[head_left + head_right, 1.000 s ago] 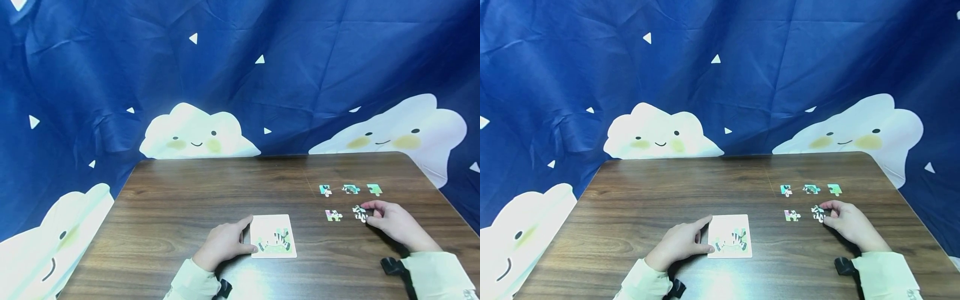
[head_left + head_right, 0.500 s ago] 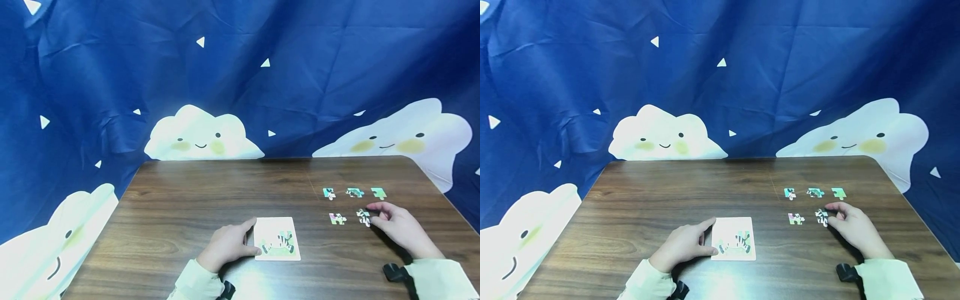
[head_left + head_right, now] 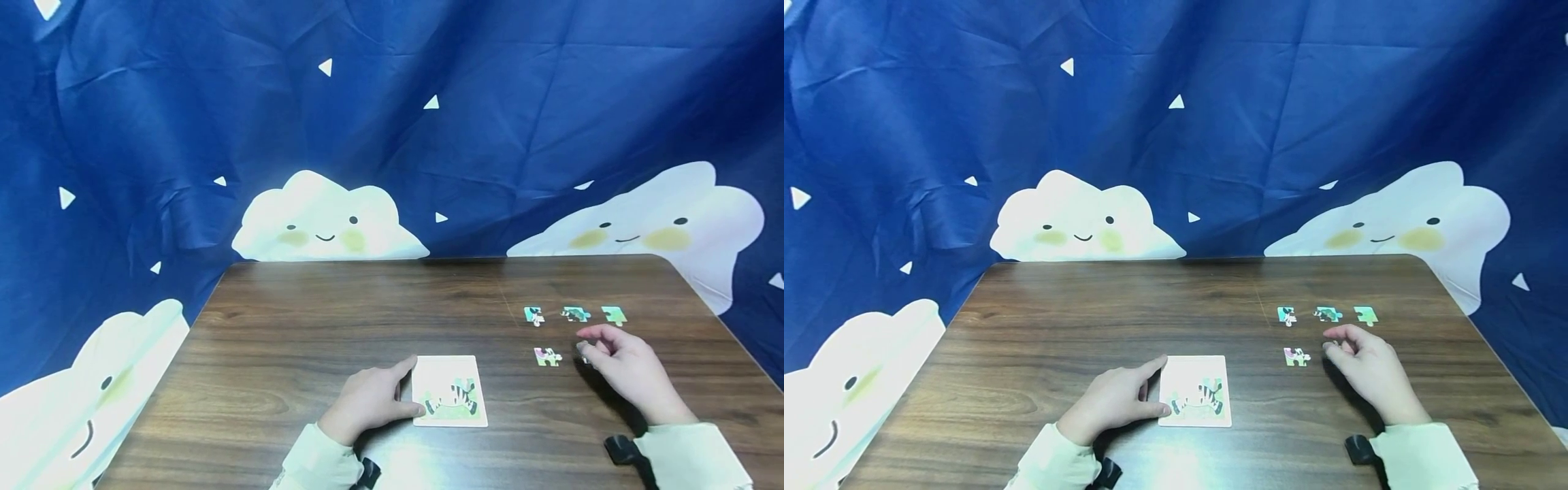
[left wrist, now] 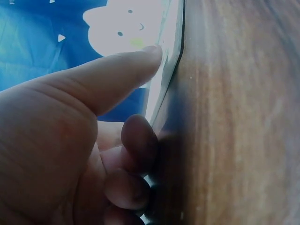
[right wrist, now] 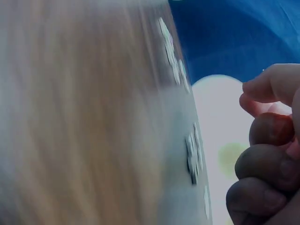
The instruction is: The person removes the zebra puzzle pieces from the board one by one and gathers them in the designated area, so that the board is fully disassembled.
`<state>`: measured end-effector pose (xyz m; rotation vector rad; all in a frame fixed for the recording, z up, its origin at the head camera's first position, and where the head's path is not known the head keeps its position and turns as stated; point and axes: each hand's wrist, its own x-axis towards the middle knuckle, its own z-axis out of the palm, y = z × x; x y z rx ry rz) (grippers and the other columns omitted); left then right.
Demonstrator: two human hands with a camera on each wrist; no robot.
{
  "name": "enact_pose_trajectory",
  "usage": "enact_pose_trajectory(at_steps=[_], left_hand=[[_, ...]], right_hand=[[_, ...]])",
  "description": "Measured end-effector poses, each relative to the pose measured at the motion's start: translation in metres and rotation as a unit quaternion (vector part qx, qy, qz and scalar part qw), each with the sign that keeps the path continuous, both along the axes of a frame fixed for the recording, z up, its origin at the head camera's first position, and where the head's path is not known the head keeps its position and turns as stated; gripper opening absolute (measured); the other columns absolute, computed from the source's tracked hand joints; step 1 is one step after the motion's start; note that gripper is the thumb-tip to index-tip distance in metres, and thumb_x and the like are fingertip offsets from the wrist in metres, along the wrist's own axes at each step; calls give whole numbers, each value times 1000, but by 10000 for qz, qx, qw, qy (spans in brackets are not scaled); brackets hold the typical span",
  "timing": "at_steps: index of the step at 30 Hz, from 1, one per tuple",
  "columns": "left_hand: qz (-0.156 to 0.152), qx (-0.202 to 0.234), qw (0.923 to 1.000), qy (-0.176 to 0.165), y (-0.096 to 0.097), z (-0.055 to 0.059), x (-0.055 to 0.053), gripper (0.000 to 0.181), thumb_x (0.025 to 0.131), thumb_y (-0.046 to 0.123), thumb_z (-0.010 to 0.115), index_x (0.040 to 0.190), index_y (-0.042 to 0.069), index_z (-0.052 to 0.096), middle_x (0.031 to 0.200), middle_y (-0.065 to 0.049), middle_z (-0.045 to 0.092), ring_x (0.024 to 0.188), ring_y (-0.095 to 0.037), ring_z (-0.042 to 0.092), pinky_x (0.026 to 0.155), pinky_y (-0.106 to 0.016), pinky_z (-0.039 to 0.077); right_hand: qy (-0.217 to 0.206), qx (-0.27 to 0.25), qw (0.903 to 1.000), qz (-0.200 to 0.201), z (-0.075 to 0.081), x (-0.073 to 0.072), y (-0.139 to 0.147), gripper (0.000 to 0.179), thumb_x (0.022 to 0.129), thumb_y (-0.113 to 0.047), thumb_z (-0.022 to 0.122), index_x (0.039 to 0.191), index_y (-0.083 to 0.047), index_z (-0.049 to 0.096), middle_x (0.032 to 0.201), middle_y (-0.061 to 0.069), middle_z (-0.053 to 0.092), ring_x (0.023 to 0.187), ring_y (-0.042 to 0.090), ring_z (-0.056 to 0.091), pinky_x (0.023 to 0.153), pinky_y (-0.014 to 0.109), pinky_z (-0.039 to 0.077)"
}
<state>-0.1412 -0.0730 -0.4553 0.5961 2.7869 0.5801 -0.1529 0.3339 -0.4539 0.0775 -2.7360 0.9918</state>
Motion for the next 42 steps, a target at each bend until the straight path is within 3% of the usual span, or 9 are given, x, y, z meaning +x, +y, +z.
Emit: enact_pose_trajectory(at_steps=[7,11,14,17,19,23,26,34,42], left_hand=[[-13,-18,10000,-22,0,1,1,90,76,57,79,152,23,46,59,15,49,51,-8,45,51,-29,38],[-13,-72,10000,-39,0,1,1,93,74,60,79,152,23,46,59,9,51,54,-11,47,53,-30,40],[-6,-180,9998,-15,0,2,1,98,70,64,80,152,24,46,75,0,67,63,-14,55,57,-33,44],[15,-271,9996,-19,1,3,1,101,66,65,82,152,24,46,91,-5,73,72,-16,60,63,-36,48],[30,-296,9995,-56,1,3,1,102,66,65,83,152,24,45,86,-2,70,72,-16,59,64,-37,48],[18,-277,9996,-98,1,3,2,101,67,62,83,152,24,45,63,7,52,64,-13,51,60,-35,46],[14,-230,9997,-123,1,3,2,100,68,61,83,152,23,45,59,11,49,58,-11,49,56,-32,42],[13,-269,9996,-118,1,2,2,100,68,63,82,153,24,44,61,9,49,64,-12,50,62,-34,45],[25,-293,9995,-70,1,2,1,101,67,64,83,152,25,45,79,2,65,71,-13,55,65,-37,48]], right_hand=[[101,-150,9988,463,0,2,-29,14,92,-14,70,104,-8,71,66,-8,45,57,5,42,58,25,35],[-32,-237,9975,671,1,4,-45,9,92,-14,70,100,-10,71,65,-9,45,57,4,43,57,25,37],[-139,-406,9954,851,0,5,-55,7,91,-12,70,98,-10,71,65,-10,46,57,3,44,57,24,38],[-185,-484,9934,1028,-2,6,-65,8,89,-9,71,98,-10,71,65,-11,45,56,3,43,56,25,38],[-211,-485,9924,1111,-3,7,-72,9,89,-10,72,98,-12,71,65,-11,44,56,3,43,56,25,39],[-304,-524,9893,1329,-5,10,-83,10,88,-13,74,97,-15,72,62,-12,43,54,3,42,56,26,39],[-441,-672,9842,1576,-6,11,-91,11,87,-13,74,97,-15,72,61,-12,43,53,3,42,55,26,39],[-824,-742,9753,1911,-12,11,-110,15,87,-15,76,101,-17,72,61,-13,42,52,2,40,54,25,39],[-1149,-376,9694,2136,-10,11,-123,22,84,-22,79,103,-18,70,63,-13,43,53,1,38,54,23,37]])
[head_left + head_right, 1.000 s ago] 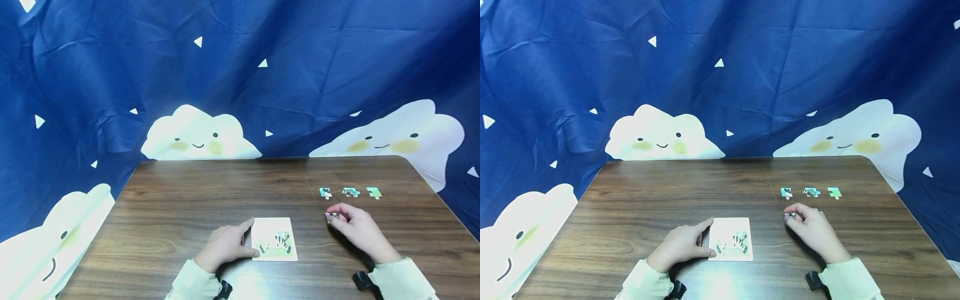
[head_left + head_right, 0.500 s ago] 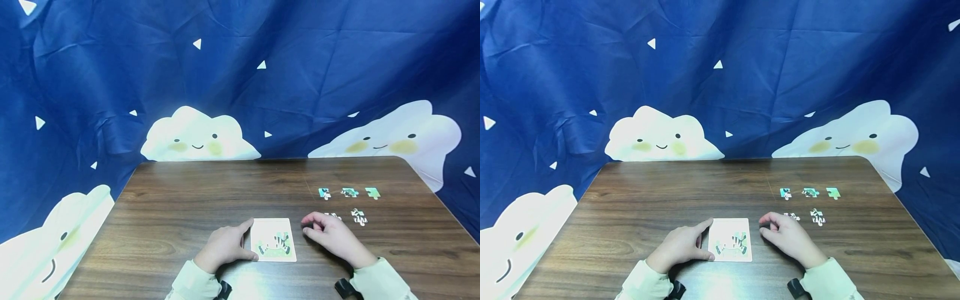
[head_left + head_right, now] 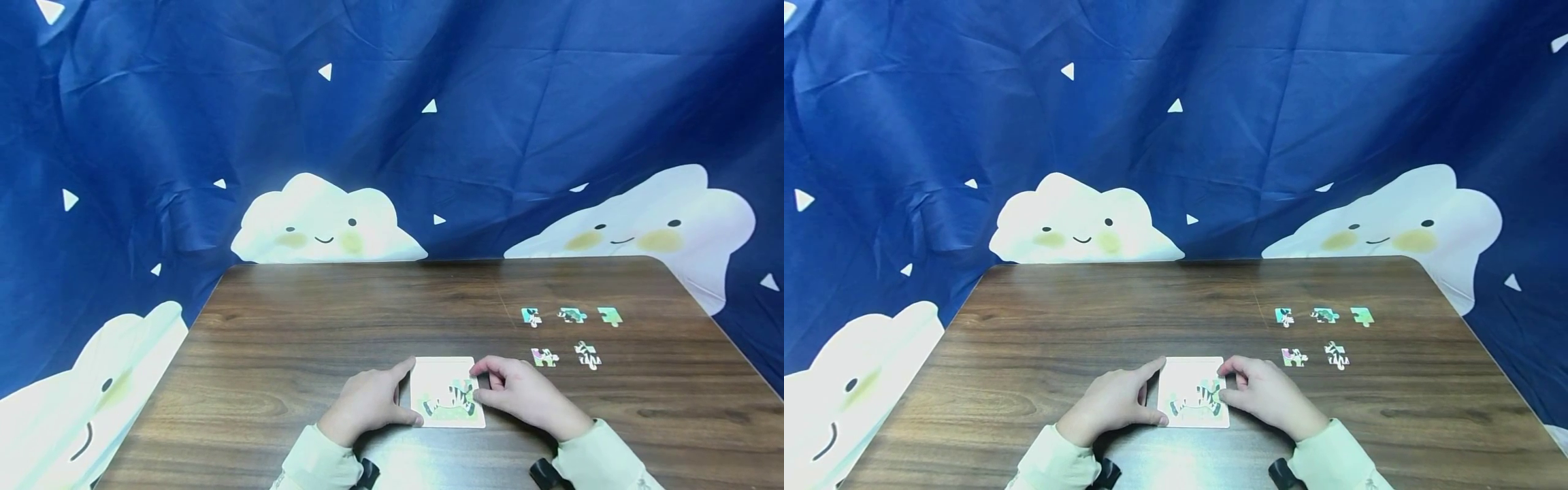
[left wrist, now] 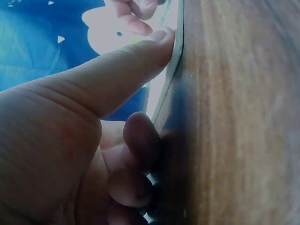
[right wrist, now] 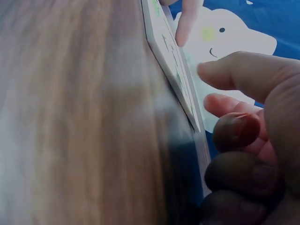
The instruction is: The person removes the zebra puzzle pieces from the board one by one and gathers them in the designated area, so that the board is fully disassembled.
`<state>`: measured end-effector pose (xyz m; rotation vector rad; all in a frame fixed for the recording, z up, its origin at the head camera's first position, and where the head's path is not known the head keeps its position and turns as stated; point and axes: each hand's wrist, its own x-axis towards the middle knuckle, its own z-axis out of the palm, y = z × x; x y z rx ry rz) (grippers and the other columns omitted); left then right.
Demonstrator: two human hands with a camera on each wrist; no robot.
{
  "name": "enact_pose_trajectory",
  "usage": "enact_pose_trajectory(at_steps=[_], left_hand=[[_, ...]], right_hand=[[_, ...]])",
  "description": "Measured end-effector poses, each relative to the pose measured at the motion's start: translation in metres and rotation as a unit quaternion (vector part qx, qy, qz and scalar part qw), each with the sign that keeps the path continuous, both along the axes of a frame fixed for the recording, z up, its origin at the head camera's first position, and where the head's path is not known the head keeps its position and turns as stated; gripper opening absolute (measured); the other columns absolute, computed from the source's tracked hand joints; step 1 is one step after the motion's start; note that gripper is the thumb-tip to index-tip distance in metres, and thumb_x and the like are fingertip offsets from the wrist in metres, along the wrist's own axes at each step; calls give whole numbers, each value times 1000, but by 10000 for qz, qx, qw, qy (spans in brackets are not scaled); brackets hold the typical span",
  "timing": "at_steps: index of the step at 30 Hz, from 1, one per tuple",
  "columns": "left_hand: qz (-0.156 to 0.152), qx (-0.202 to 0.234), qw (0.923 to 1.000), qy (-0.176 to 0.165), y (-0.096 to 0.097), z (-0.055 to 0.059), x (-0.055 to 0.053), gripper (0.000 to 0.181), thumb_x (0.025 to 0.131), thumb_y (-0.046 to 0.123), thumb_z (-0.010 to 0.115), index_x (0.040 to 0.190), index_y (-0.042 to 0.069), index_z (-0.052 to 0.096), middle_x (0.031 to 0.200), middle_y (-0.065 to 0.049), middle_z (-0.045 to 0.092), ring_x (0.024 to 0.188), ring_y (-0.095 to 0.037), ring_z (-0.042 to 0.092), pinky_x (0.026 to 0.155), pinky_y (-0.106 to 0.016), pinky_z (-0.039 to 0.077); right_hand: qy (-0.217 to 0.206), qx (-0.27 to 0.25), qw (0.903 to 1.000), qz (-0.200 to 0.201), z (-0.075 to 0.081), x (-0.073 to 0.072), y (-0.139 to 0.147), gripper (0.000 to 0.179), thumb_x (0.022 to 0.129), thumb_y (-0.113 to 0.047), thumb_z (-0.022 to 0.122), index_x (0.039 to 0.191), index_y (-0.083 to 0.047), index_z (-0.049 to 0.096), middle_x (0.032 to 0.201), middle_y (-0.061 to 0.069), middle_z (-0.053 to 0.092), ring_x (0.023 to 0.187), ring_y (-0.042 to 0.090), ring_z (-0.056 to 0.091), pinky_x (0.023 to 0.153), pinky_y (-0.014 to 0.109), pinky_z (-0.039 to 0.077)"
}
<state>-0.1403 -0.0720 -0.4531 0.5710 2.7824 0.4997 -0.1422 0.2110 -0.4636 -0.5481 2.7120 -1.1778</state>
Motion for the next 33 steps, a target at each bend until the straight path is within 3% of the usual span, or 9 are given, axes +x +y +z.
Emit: enact_pose_trajectory(at_steps=[5,9,14,22,33], left_hand=[[-1,-6,10000,28,0,-1,0,101,66,64,83,152,25,46,93,-4,72,73,-14,59,64,-37,49],[1,61,10000,-23,0,-2,0,99,68,64,82,152,25,45,81,0,68,67,-13,56,59,-35,46],[-29,171,9998,-34,0,-3,1,89,78,62,74,153,23,45,57,9,47,54,-11,44,50,-31,38],[-86,112,9999,70,0,-1,3,85,80,56,76,152,21,46,58,11,48,54,-11,46,51,-31,39],[-91,147,9998,76,0,1,3,86,79,54,77,152,21,46,60,14,49,53,-8,46,50,-29,38]], right_hand=[[5,343,9992,202,5,1,-6,35,78,-27,83,108,-15,69,64,-13,44,54,0,38,57,23,37],[-8,494,9985,230,6,1,-7,39,76,-29,84,108,-16,68,63,-13,44,54,0,38,57,23,36],[88,635,9977,225,5,1,-7,34,76,-31,85,103,-19,69,63,-15,44,55,0,38,56,23,36],[175,665,9970,365,4,-1,-8,31,75,-28,85,99,-19,67,63,-16,44,55,-1,40,59,23,38],[-227,437,9978,445,6,-5,-10,37,73,-23,86,96,-17,58,65,-11,46,55,2,40,55,24,35]])
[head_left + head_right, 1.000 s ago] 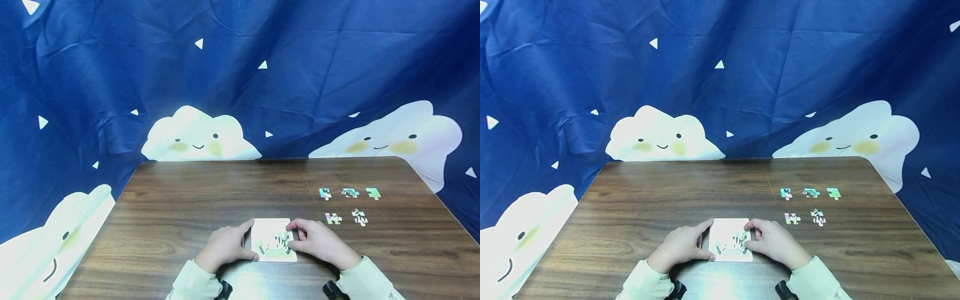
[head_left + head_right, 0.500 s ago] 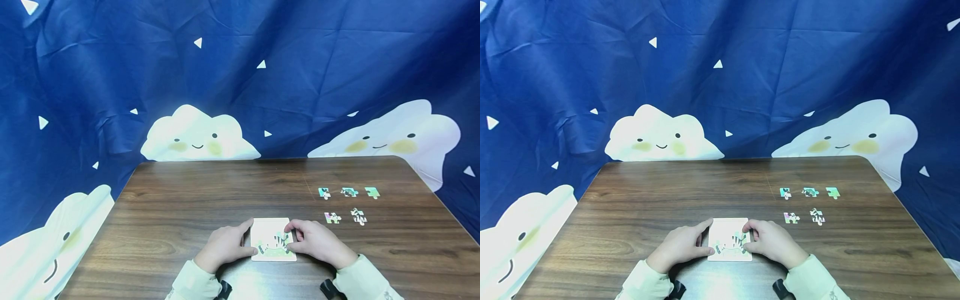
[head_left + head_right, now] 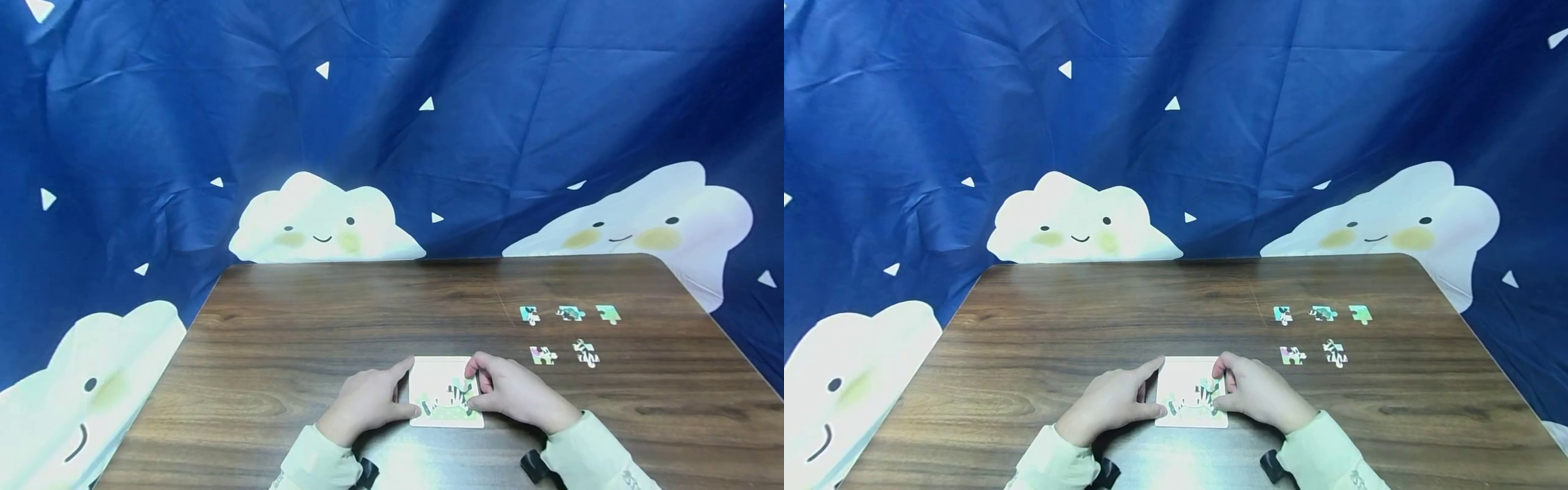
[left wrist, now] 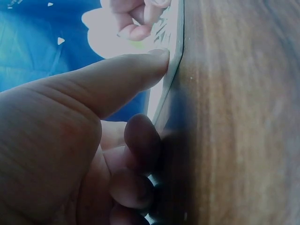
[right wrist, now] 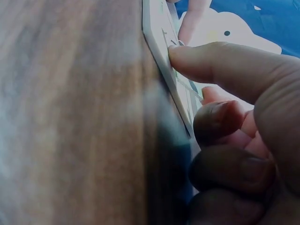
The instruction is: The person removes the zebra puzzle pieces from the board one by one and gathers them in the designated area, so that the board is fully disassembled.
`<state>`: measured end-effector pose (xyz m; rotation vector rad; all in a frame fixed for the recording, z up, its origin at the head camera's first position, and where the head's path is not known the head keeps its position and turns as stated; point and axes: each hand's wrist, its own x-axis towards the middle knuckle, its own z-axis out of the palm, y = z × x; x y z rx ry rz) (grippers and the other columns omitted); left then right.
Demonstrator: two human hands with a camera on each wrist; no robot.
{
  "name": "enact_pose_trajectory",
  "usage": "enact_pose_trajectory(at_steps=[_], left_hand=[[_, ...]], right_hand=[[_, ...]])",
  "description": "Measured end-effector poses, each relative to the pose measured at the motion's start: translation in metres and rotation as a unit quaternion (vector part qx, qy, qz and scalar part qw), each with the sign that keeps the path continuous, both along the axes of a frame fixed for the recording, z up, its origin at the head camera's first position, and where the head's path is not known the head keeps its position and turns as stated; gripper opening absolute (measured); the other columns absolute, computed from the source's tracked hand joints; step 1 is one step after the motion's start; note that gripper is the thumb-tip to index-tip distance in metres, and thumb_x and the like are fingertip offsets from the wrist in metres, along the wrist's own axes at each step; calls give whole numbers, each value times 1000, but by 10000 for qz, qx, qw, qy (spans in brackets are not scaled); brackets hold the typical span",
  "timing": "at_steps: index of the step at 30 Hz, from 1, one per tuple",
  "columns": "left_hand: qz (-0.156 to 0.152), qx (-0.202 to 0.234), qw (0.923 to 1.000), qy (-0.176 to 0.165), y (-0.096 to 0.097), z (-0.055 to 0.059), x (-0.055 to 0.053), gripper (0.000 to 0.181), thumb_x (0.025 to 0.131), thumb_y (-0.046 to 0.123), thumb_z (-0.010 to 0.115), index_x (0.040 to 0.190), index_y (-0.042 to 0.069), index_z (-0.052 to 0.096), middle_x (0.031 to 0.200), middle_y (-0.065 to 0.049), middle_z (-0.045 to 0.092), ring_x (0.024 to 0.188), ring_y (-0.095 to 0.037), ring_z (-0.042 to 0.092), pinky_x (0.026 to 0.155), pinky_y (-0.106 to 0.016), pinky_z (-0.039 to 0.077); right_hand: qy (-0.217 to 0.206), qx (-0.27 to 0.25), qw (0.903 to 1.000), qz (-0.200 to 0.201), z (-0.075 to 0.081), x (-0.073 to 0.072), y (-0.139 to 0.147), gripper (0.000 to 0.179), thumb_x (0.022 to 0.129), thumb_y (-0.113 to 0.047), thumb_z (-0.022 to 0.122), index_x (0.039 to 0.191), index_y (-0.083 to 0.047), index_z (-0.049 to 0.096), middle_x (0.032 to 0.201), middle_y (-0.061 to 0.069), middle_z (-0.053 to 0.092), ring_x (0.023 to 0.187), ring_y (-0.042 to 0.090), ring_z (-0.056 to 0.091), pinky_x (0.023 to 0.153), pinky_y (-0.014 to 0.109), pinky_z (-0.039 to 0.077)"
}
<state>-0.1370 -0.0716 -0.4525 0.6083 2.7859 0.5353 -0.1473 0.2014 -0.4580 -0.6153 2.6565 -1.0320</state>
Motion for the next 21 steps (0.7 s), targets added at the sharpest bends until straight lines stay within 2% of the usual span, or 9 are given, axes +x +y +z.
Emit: enact_pose_trajectory(at_steps=[8,21], left_hand=[[-8,-103,9999,90,0,0,0,86,78,56,77,151,22,47,60,12,48,55,-10,47,52,-31,39],[-7,-78,10000,49,0,2,0,85,79,55,77,151,21,47,60,12,48,55,-9,46,51,-30,39]], right_hand=[[271,-175,9995,31,-1,2,-1,38,72,-16,87,93,-21,55,78,-9,52,66,3,46,64,25,38],[298,-374,9988,-105,-2,3,-4,31,74,-7,83,91,-18,59,81,-8,58,71,6,52,65,24,44]])
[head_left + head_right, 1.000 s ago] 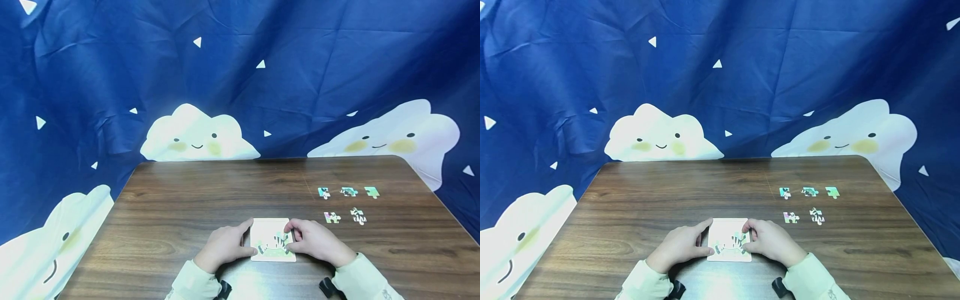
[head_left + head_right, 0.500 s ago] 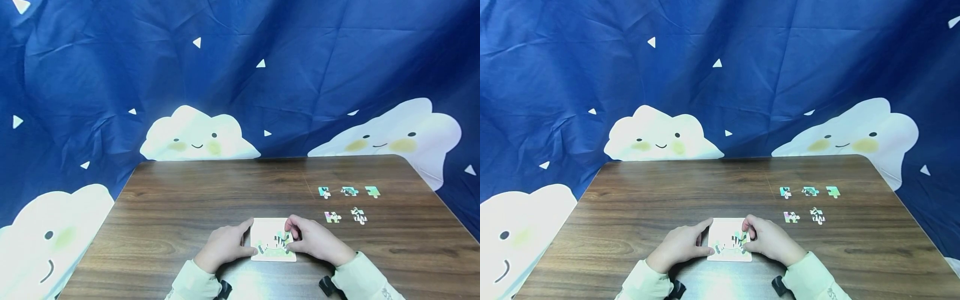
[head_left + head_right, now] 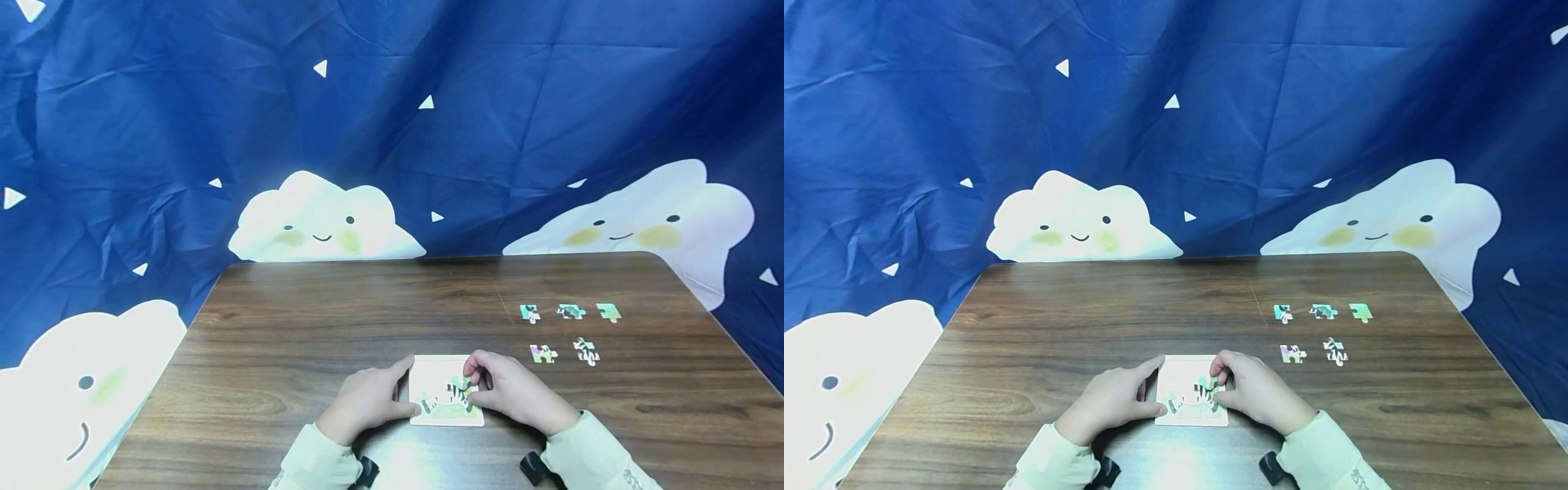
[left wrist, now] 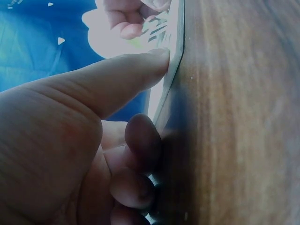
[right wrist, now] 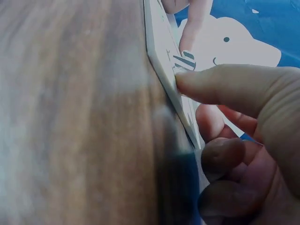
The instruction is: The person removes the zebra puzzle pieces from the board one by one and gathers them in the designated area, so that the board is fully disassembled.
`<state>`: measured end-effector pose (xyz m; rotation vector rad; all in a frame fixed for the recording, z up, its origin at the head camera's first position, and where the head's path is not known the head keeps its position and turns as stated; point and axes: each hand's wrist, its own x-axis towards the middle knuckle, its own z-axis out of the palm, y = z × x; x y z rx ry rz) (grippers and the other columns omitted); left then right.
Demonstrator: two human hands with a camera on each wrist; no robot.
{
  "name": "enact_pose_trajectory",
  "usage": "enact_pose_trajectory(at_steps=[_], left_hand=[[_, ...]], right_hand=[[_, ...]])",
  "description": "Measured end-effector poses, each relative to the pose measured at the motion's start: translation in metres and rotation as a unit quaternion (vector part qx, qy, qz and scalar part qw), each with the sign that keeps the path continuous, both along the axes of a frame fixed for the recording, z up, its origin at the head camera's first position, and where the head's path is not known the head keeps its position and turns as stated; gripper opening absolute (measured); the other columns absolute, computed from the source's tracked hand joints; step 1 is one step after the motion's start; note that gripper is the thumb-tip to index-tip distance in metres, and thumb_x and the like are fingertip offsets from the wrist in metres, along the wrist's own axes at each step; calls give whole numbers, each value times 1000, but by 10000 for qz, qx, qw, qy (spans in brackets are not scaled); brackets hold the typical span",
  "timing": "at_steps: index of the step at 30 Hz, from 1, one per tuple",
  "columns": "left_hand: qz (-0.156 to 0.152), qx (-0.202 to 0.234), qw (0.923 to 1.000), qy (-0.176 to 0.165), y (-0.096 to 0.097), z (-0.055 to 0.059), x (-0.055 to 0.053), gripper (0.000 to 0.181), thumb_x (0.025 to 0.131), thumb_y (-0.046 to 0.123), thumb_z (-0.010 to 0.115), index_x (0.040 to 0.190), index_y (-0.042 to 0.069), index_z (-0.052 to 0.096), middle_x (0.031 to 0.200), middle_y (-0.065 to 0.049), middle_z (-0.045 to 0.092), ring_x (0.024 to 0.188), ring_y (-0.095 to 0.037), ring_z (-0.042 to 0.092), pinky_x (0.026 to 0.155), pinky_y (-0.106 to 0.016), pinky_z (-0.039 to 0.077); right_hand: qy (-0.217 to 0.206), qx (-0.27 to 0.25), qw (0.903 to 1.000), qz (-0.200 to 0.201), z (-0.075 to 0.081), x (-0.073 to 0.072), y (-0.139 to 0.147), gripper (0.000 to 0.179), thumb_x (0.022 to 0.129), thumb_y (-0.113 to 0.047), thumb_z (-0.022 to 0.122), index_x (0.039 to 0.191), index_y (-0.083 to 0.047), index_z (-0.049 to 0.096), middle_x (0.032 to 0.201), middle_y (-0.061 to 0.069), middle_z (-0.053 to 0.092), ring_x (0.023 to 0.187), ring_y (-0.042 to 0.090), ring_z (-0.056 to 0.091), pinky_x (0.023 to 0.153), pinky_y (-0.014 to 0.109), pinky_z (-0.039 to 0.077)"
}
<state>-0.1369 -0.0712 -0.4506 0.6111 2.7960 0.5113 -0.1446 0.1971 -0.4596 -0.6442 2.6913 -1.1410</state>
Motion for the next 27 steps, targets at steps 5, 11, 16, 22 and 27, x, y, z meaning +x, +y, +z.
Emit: enact_pose_trajectory(at_steps=[5,11,16,22,27], left_hand=[[-19,-26,10000,15,0,-1,0,85,79,55,77,151,21,47,59,11,47,56,-10,47,53,-30,39],[5,-39,10000,37,0,0,0,86,78,56,77,151,21,48,59,10,47,59,-11,48,55,-32,41],[8,-46,10000,58,0,1,0,86,78,56,77,151,21,47,60,8,47,62,-11,49,57,-33,44],[10,-22,10000,31,0,0,0,86,78,55,77,151,21,47,60,9,47,59,-11,49,55,-32,42],[1,17,10000,49,0,0,-1,86,77,55,78,151,21,47,60,11,48,58,-10,48,55,-32,41]], right_hand=[[97,-40,9999,-109,1,1,-1,28,75,-4,81,90,-17,62,81,-8,59,68,6,50,61,24,43],[225,-31,9997,-91,1,1,-1,29,71,-5,81,93,-15,65,84,-9,60,71,6,51,64,23,43],[295,78,9995,-66,0,1,-1,29,72,-6,81,94,-16,66,85,-10,60,74,6,51,67,23,43],[442,74,9989,-120,-2,1,-1,26,74,-8,80,94,-17,66,86,-9,58,78,7,52,71,24,44],[512,-151,9985,-101,-3,1,2,26,75,-8,80,95,-16,66,83,-7,54,75,6,51,69,23,43]])
